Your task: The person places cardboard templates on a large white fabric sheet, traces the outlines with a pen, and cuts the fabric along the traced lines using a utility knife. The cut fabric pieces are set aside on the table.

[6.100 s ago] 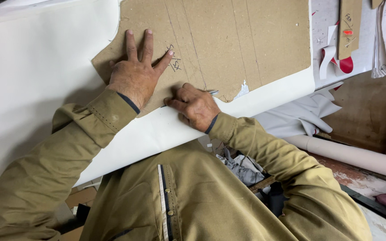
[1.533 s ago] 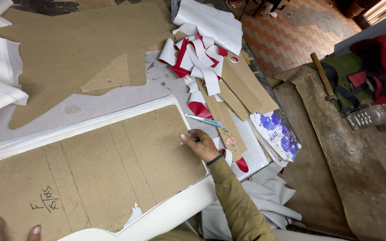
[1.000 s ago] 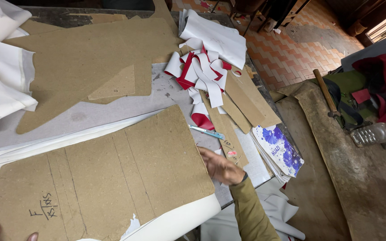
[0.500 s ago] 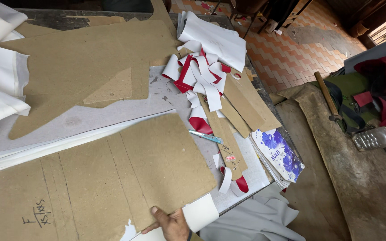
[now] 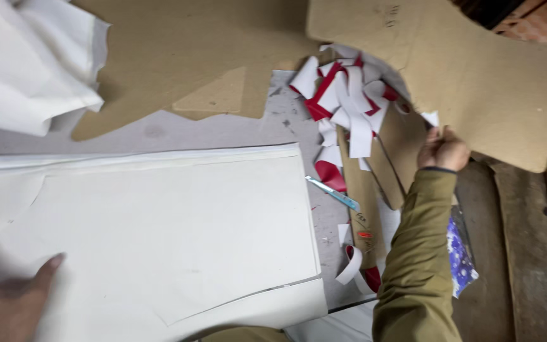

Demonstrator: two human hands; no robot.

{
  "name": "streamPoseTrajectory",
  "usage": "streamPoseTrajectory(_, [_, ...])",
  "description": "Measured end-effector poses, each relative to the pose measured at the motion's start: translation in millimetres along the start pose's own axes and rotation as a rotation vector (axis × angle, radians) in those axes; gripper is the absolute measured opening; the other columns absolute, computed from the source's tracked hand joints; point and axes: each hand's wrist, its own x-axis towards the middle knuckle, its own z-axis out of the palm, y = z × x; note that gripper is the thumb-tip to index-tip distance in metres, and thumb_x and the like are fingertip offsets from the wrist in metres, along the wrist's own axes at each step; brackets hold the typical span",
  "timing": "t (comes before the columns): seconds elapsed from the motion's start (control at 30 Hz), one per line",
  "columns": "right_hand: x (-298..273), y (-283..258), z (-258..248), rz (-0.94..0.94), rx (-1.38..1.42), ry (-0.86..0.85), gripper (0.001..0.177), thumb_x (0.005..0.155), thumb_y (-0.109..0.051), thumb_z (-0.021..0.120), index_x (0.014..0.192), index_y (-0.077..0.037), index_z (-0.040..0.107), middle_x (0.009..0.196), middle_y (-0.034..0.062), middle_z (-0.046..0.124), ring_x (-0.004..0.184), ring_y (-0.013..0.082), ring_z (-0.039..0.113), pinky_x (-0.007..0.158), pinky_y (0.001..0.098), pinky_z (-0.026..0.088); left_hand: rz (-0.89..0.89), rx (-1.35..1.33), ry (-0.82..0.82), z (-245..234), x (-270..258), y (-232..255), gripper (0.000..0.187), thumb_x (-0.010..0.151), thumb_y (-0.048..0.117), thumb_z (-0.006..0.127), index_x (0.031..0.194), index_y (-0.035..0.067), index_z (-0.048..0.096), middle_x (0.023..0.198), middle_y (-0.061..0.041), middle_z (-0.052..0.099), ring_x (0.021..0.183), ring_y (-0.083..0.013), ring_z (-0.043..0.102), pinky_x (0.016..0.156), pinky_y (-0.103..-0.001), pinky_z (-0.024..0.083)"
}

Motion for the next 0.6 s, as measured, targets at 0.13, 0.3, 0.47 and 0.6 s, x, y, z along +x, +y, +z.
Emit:
streamPoseTrajectory(0.13, [13.7, 25.9, 13.8, 0.018, -0.237, -0.040, 0.024, 0.105, -0.012, 0.057, 0.114, 0.010, 0.057, 0.097, 0.0207, 0.070, 0.073, 0.0274, 0.069, 0.073, 0.0371, 0.067, -0.023, -0.175, -0.004, 0.6, 14.1, -16.3, 0.087, 0.069, 0.038, 0.099, 0.131, -0.008, 0.059, 0.119, -0.023, 0.065, 0.111, -0.0340, 0.060, 0.101, -0.047, 0.054])
streamPoseTrajectory(0.3, [-175.5, 74.9, 17.9, 0.128, -0.609, -0.490, 0.011, 0.104, -0.012, 0.067, 0.109, -0.004, 0.060, 0.099, 0.0049, 0.062, 0.089, 0.0176, 0.064, 0.085, 0.0333, 0.058, -0.045, -0.145, -0.012, -1.5, 32.7, -18.4, 0.087, 0.060, 0.031, 0.103, 0.126, -0.010, 0.064, 0.110, -0.023, 0.069, 0.106, -0.0401, 0.063, 0.088, -0.050, 0.056])
streamPoseTrajectory(0.47, [-333.8, 114.7, -5.7, -0.066, -1.409, -0.682, 0.068, 0.083, -0.015, 0.083, 0.140, 0.009, 0.055, 0.124, 0.0253, 0.054, 0.091, 0.0298, 0.053, 0.076, 0.0336, 0.058, -0.404, -0.552, -0.286, -11.1, 50.6, -11.6, 0.081, 0.072, 0.025, 0.094, 0.138, -0.006, 0.058, 0.118, -0.017, 0.067, 0.097, -0.0296, 0.070, 0.087, -0.044, 0.061])
streamPoseTrajectory(0.6, [-330.1, 129.4, -1.9, -0.475, -1.641, -0.699, 0.080, 0.082, -0.024, 0.094, 0.140, 0.012, 0.052, 0.135, 0.0311, 0.049, 0.120, 0.0388, 0.052, 0.087, 0.0418, 0.059, -0.203, -0.398, -0.217, -24.1, 73.6, -7.9, 0.084, 0.061, 0.020, 0.102, 0.125, -0.011, 0.057, 0.117, -0.031, 0.059, 0.105, -0.0408, 0.060, 0.089, -0.047, 0.056])
